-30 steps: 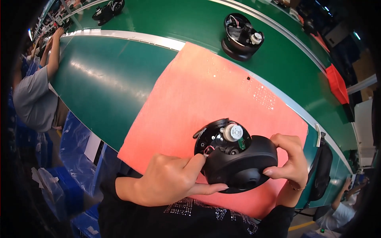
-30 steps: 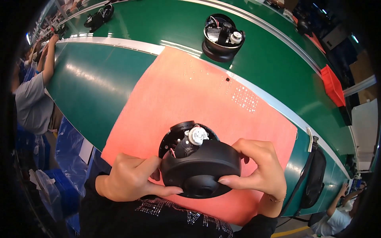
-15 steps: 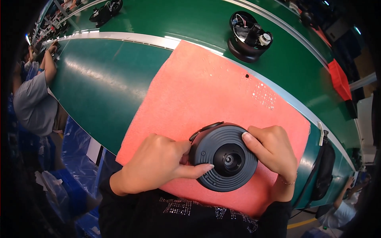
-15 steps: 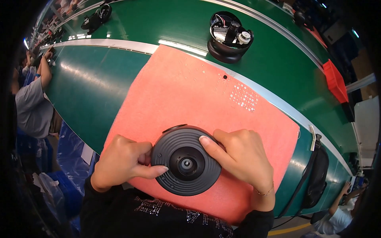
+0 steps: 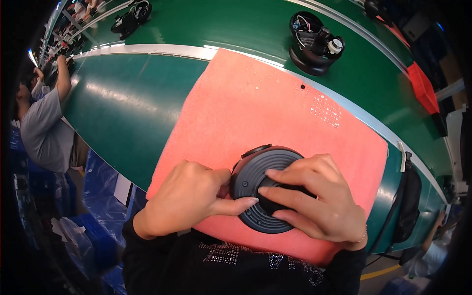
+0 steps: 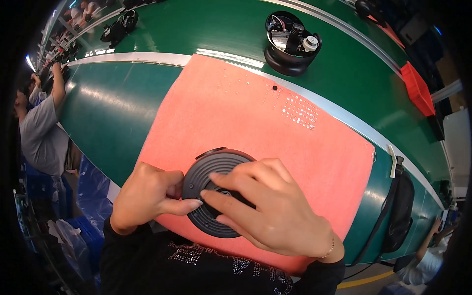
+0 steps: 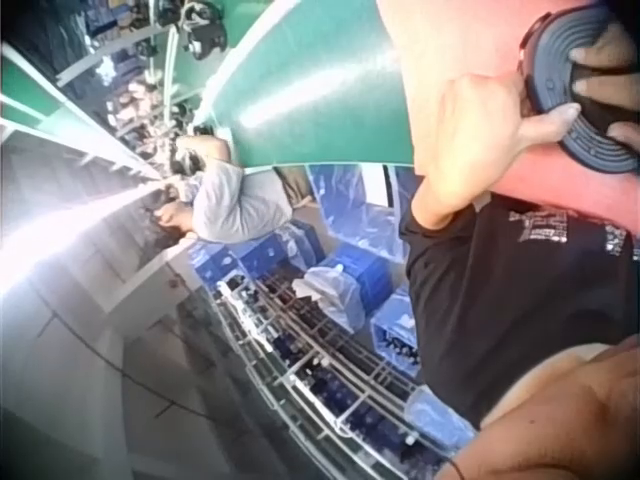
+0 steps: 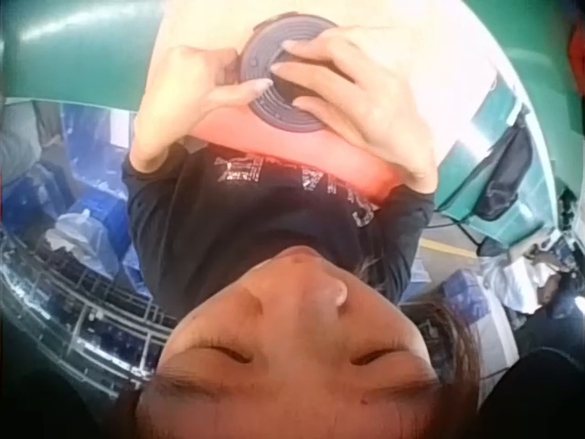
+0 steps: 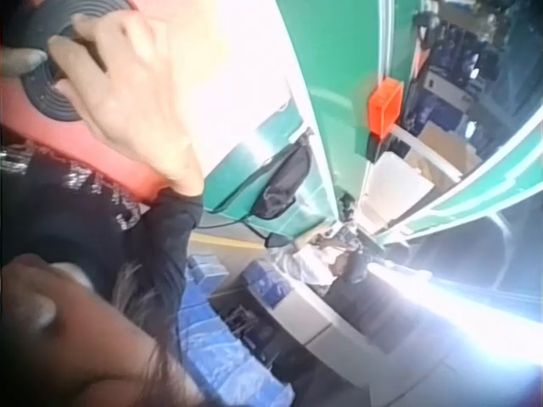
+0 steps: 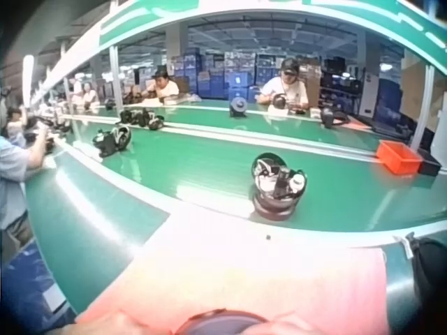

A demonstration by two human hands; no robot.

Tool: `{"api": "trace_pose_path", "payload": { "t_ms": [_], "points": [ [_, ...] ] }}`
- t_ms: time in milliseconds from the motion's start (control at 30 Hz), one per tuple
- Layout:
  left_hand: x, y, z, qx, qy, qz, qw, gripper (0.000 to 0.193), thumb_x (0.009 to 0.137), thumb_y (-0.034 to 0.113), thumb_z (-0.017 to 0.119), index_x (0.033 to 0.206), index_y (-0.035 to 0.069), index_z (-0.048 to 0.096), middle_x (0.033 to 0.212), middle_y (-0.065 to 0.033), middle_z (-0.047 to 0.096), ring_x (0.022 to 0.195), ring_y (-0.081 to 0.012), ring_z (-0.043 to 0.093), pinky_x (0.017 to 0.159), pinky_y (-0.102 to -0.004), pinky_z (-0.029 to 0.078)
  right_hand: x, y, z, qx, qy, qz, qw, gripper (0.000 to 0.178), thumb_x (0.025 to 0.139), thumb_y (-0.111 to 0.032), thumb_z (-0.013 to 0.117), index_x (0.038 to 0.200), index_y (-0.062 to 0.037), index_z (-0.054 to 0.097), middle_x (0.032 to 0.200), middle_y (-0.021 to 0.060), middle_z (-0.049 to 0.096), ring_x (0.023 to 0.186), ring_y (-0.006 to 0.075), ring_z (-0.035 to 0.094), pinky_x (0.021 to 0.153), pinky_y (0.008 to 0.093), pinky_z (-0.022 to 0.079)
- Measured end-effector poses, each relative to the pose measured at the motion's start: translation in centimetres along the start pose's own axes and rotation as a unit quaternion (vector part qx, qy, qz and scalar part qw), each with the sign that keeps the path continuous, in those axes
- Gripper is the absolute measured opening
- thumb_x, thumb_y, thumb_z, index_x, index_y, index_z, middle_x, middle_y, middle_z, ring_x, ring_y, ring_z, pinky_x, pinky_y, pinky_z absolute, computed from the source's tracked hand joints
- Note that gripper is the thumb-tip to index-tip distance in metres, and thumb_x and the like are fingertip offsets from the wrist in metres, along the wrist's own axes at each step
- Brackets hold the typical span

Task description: Assembling the housing and internal components of an electronic device on a factory assembly line.

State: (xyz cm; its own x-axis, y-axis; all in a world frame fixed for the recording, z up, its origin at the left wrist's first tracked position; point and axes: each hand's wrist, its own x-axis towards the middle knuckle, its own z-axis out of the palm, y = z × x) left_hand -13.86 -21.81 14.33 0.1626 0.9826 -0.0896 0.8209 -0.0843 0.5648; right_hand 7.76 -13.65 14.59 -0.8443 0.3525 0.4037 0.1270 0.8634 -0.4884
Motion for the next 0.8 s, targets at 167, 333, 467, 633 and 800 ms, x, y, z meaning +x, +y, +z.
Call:
{"api": "trace_pose_path", "payload": {
  "t_ms": [167,333,467,633,800],
  "points": [
    [0.0,-0.1,0.1,-0.008,0.003,0.010,1.000,0.045,0.068,0.039,0.072,0.056,-0.001,0.054,0.045,-0.0112,0.051,0.042,-0.0261,0.055,0.044,-0.0320,0.045,-0.1,0.2,0.1,0.047,-0.087,-0.083,0.992,0.048,0.067,-0.015,0.067,0.112,-0.0019,0.059,0.119,0.0145,0.054,0.102,0.0293,0.054,0.087,0.0400,0.042],
    [0.2,0.1,-0.3,-0.004,-0.013,-0.001,1.000,0.050,0.071,0.044,0.070,0.058,-0.002,0.055,0.044,-0.0138,0.049,0.042,-0.0308,0.053,0.046,-0.0357,0.045,-0.1,-0.7,1.0,0.083,0.068,0.027,0.994,0.051,0.069,-0.016,0.071,0.115,-0.0015,0.056,0.103,0.0117,0.057,0.097,0.0278,0.056,0.080,0.0380,0.044],
    [0.2,0.3,-0.5,0.014,-0.027,-0.008,0.999,0.047,0.069,0.042,0.071,0.057,-0.001,0.055,0.045,-0.0115,0.051,0.042,-0.0275,0.055,0.045,-0.0325,0.044,-0.4,-0.9,0.4,0.038,0.020,0.030,0.999,0.048,0.068,-0.011,0.069,0.113,-0.0001,0.056,0.098,0.0098,0.058,0.095,0.0261,0.057,0.081,0.0377,0.043],
    [0.3,0.3,-0.7,0.008,-0.032,-0.004,0.999,0.050,0.071,0.044,0.069,0.058,-0.002,0.057,0.044,-0.0147,0.049,0.042,-0.0313,0.053,0.046,-0.0363,0.045,-0.4,-0.2,0.9,0.116,0.017,0.012,0.993,0.046,0.069,-0.008,0.067,0.112,0.0002,0.055,0.102,0.0122,0.059,0.096,0.0271,0.058,0.085,0.0378,0.043],
    [0.5,0.3,-1.1,0.150,-0.083,-0.053,0.984,0.049,0.064,0.050,0.072,0.061,0.002,0.063,0.046,-0.0084,0.054,0.044,-0.0237,0.058,0.047,-0.0316,0.046,-0.6,1.9,1.0,0.178,0.110,0.231,0.950,0.055,0.073,-0.019,0.067,0.121,-0.0007,0.047,0.114,0.0136,0.057,0.104,0.0260,0.056,0.089,0.0404,0.042]
  ]
}}
